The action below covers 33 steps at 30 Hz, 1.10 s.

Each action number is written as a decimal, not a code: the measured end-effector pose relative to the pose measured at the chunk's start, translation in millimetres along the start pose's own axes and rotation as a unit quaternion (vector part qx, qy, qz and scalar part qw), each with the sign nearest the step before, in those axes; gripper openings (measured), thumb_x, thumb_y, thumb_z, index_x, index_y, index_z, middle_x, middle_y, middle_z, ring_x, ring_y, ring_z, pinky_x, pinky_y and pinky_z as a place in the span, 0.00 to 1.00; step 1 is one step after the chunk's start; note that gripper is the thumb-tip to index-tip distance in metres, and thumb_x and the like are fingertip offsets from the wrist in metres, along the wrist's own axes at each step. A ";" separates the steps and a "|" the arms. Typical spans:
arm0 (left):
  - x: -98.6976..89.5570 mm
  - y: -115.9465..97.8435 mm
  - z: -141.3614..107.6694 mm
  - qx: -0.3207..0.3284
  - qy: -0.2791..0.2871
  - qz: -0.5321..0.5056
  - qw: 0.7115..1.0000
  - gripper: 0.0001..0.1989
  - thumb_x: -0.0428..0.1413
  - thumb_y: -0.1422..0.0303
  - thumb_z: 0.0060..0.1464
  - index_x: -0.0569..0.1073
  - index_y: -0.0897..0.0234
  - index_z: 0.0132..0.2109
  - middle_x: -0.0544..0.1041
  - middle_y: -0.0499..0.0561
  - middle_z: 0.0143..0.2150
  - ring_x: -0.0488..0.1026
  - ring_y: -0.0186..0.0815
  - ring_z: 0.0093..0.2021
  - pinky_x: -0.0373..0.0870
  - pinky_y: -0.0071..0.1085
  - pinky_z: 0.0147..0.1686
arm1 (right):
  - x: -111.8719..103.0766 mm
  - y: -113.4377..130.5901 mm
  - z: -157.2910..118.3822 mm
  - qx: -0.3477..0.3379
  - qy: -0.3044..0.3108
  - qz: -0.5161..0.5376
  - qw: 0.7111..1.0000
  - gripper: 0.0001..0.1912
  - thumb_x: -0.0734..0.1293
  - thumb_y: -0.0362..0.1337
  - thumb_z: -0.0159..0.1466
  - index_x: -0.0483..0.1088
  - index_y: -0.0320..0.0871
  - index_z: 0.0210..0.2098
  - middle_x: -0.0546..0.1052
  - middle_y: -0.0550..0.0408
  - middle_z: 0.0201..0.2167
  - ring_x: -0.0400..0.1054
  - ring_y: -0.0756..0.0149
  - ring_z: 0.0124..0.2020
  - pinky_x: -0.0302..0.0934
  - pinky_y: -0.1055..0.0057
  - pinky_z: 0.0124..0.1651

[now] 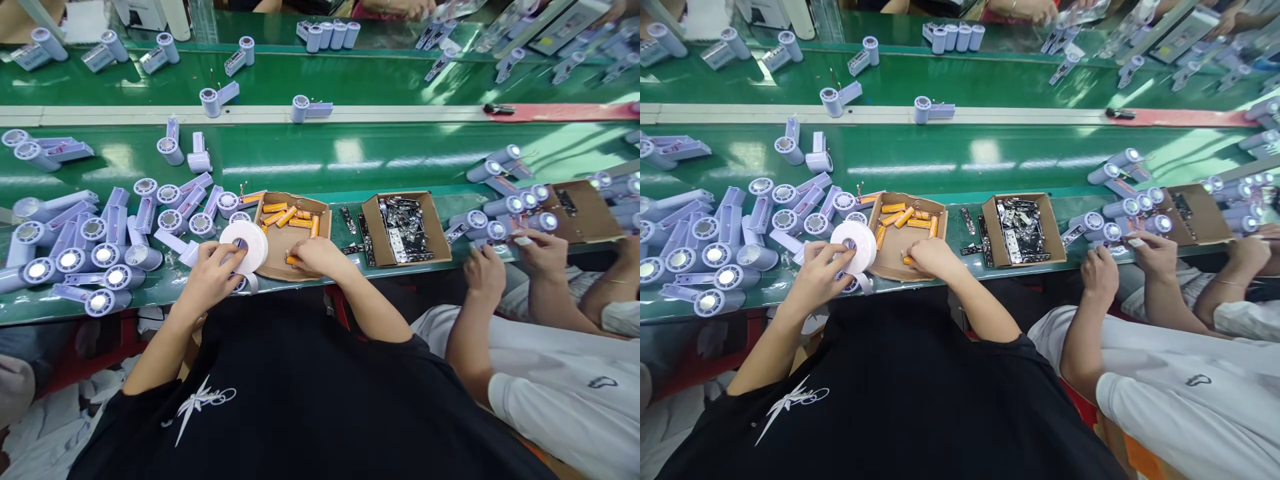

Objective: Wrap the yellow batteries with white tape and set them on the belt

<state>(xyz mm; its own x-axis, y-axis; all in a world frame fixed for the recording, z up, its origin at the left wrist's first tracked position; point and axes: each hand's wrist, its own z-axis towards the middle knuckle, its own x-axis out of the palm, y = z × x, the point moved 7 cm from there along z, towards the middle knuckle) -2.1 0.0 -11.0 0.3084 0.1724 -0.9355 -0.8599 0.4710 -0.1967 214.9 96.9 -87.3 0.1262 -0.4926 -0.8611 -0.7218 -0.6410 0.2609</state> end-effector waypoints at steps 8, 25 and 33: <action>0.2 -13.9 -0.2 0.045 0.023 0.013 0.999 0.22 0.60 0.77 0.66 0.80 0.57 0.64 0.83 0.56 0.56 0.70 0.49 0.56 0.72 0.43 0.56 | -39.5 -24.5 -26.3 -0.038 -0.206 0.551 0.808 0.24 0.77 0.52 0.65 0.79 0.43 0.54 0.87 0.50 0.44 0.83 0.57 0.43 0.79 0.61 0.48; -4.5 -39.3 20.0 0.111 0.089 0.011 0.990 0.25 0.55 0.79 0.69 0.77 0.57 0.68 0.83 0.54 0.60 0.77 0.44 0.52 0.76 0.46 0.59 | -37.1 -1.1 -9.3 0.011 -0.231 0.618 0.751 0.23 0.79 0.57 0.60 0.79 0.43 0.38 0.80 0.57 0.32 0.72 0.65 0.33 0.69 0.69 0.39; 10.2 -71.7 11.3 0.088 0.072 -0.002 0.993 0.20 0.59 0.65 0.72 0.76 0.58 0.67 0.84 0.56 0.48 0.75 0.45 0.47 0.69 0.44 0.44 | 6.4 -12.9 -25.2 0.094 -0.440 0.715 0.535 0.34 0.85 0.54 0.51 0.78 0.45 0.51 0.84 0.46 0.51 0.81 0.55 0.55 0.78 0.60 0.60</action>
<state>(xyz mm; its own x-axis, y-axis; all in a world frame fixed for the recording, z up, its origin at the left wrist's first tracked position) 67.3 -22.2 -3.2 0.2393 0.0498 -0.9697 -0.7698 0.6184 -0.1582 242.2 87.2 -85.2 -0.9561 0.1212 0.2669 0.2821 0.1334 0.9501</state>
